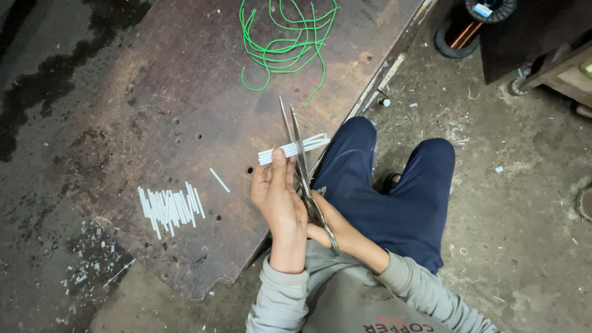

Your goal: The person sits on the floor and cuts white plastic tubes into short pieces using shears. They gather the tubes, align them, cut them in batches, and then arrange the cut pieces on the work surface.

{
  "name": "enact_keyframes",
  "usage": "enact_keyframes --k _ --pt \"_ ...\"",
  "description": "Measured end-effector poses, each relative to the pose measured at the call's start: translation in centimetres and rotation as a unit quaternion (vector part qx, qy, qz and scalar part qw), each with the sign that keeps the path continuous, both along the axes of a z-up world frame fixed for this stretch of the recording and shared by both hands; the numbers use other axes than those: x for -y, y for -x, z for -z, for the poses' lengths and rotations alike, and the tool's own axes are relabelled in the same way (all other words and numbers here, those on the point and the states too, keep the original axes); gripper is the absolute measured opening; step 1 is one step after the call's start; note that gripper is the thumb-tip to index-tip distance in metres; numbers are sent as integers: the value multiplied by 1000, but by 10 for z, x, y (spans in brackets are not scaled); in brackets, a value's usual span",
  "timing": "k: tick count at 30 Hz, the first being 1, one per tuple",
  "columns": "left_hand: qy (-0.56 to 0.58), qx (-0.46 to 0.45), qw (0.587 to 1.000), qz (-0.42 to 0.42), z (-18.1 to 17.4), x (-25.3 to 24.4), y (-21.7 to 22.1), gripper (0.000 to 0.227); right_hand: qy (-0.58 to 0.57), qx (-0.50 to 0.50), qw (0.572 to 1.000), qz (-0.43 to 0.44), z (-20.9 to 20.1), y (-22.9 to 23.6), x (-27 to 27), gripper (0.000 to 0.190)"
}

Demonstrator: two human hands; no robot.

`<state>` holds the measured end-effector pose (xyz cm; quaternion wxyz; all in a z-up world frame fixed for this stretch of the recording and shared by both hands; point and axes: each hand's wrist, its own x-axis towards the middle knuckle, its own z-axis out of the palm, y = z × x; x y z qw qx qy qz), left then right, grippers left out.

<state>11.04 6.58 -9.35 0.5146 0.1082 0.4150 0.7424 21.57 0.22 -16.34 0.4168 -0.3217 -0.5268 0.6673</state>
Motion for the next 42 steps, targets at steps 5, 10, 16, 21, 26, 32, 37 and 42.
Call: enact_keyframes --k 5,10,16,21,26,32,37,42 --pt "-14 -7 1000 2 -1 1 2 11 75 -5 997 27 -9 3 6 66" --pt "-9 -14 1000 -6 0 -1 4 11 54 24 998 28 -17 4 5 58" --pt "-25 -18 1000 -6 2 -3 7 11 62 40 997 31 -25 4 4 45" --pt "-21 3 1000 -7 -5 -9 12 12 108 19 994 26 -33 6 1 39" --pt "-47 10 999 -9 -15 -13 16 13 126 18 991 28 -34 7 1 21" --pt "-39 19 999 -14 -35 -28 20 13 128 23 991 27 -47 11 -10 18" --pt "-53 23 998 -25 -46 -44 24 13 158 -5 987 -10 -65 13 -31 20" --pt "-33 24 999 -33 -48 -53 24 12 208 -18 978 -26 -78 13 -46 22"
